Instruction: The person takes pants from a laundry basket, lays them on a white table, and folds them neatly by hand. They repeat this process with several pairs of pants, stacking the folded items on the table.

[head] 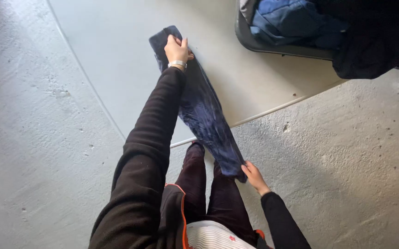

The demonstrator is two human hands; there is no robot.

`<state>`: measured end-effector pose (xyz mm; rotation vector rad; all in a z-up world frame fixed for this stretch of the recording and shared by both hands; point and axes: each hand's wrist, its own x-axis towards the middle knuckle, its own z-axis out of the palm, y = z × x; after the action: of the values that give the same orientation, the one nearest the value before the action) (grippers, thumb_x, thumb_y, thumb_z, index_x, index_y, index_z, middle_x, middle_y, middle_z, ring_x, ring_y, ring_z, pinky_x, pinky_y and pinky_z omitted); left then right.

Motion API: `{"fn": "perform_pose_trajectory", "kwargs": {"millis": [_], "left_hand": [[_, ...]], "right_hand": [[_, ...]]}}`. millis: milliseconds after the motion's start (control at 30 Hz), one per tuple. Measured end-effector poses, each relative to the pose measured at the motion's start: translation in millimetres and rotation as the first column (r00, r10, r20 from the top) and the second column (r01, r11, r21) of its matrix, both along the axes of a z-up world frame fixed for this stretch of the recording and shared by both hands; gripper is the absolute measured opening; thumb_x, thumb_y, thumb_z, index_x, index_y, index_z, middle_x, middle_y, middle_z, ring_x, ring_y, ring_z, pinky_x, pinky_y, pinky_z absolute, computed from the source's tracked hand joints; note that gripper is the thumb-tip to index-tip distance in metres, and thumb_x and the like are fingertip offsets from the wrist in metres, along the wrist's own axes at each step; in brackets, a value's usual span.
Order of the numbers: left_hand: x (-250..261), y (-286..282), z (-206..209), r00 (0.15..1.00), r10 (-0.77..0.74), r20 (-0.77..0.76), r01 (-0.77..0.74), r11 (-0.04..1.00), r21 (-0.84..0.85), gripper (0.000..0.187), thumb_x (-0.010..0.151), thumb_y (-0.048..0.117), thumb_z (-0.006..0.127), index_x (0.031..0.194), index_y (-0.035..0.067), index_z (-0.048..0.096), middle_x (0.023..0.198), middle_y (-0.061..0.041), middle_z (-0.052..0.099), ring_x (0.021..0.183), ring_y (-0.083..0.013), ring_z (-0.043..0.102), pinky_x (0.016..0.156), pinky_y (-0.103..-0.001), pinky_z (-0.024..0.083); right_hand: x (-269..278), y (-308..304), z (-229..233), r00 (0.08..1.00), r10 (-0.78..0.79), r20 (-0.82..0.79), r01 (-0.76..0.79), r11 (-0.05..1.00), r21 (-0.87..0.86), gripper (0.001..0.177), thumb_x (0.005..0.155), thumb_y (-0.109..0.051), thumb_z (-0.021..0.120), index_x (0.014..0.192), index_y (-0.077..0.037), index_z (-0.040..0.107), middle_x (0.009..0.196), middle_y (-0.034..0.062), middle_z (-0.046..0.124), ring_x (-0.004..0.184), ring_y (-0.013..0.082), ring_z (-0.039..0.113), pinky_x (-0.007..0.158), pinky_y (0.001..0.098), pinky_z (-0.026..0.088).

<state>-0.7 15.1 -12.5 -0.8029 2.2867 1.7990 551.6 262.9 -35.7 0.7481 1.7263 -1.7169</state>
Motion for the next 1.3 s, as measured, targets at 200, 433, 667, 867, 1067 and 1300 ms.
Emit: {"fn": "perform_pose_trajectory", "kwargs": {"millis": [200, 433, 667, 867, 1067, 1300], "left_hand": [[51, -23, 61, 0.804, -0.421, -0.42, 0.281, 0.891, -0.356, 0.017, 0.095, 0.022, 0.068, 0.096, 0.012, 0.055, 0.082, -0.004, 0.067, 0.072, -0.0185, 0.064, 0.069, -0.034, 0.052], [90, -56, 34, 0.247, -0.929, -0.277, 0.19, 0.326, -0.926, 0.038, 0.097, 0.003, 0.059, 0.135, 0.008, 0.06, 0.144, -0.013, 0.058, 0.138, -0.0285, 0.052, 0.114, -0.046, 0.035], [13, -89, 20, -0.014, -0.996, 0.087, 0.368, -0.086, -0.926, 0.058, 0.111, 0.026, 0.044, 0.166, 0.01, 0.04, 0.172, -0.006, 0.03, 0.157, -0.0311, 0.024, 0.125, -0.063, 0.009], [3, -91, 26, -0.045, -0.998, 0.033, 0.467, -0.051, -0.883, 0.059, 0.109, 0.031, 0.05, 0.164, 0.016, 0.035, 0.17, -0.006, 0.029, 0.156, -0.0323, 0.023, 0.122, -0.069, 0.009], [2, -93, 27, -0.051, -0.998, -0.031, 0.533, -0.001, -0.846, 0.055, 0.11, 0.032, 0.047, 0.163, 0.017, 0.038, 0.169, -0.007, 0.032, 0.156, -0.0323, 0.021, 0.122, -0.068, 0.005], [19, -78, 31, 0.142, -0.964, -0.226, 0.539, 0.267, -0.799, 0.057, 0.094, -0.011, 0.048, 0.145, 0.01, 0.059, 0.151, -0.01, 0.057, 0.149, -0.031, 0.039, 0.123, -0.065, 0.008]], "right_hand": [[-26, -30, -68, 0.965, 0.224, -0.136, -0.116, 0.832, 0.543, 0.057, 0.085, -0.009, 0.066, 0.14, -0.005, 0.055, 0.137, 0.0167, 0.063, 0.125, 0.0326, 0.062, 0.108, 0.0422, 0.046], [-325, -150, 69, 0.375, 0.538, -0.755, 0.362, 0.665, 0.653, 0.046, 0.095, -0.003, 0.06, 0.141, -0.005, 0.058, 0.142, 0.0143, 0.058, 0.131, 0.0281, 0.059, 0.11, 0.0383, 0.047], [-417, -196, 31, 0.398, 0.838, -0.373, 0.161, 0.336, 0.928, 0.081, 0.11, -0.052, 0.056, 0.163, -0.003, 0.018, 0.17, 0.0205, 0.017, 0.16, 0.0366, 0.02, 0.132, 0.0581, 0.024], [-337, -185, 59, 0.166, 0.958, -0.232, -0.188, 0.262, 0.947, 0.07, 0.101, -0.059, 0.047, 0.162, -0.027, 0.032, 0.168, 0.0079, 0.03, 0.155, 0.0445, 0.021, 0.119, 0.0745, 0.011], [-254, -152, 52, -0.028, 0.981, -0.192, -0.256, 0.178, 0.95, 0.068, 0.105, -0.045, 0.048, 0.164, -0.019, 0.024, 0.172, 0.0049, 0.016, 0.159, 0.0336, 0.018, 0.124, 0.0643, 0.018], [-254, -133, 93, 0.126, 0.75, -0.649, -0.339, 0.647, 0.682, 0.05, 0.099, -0.026, 0.062, 0.145, -0.008, 0.056, 0.147, 0.0087, 0.06, 0.132, 0.0283, 0.062, 0.115, 0.0477, 0.043]]}}
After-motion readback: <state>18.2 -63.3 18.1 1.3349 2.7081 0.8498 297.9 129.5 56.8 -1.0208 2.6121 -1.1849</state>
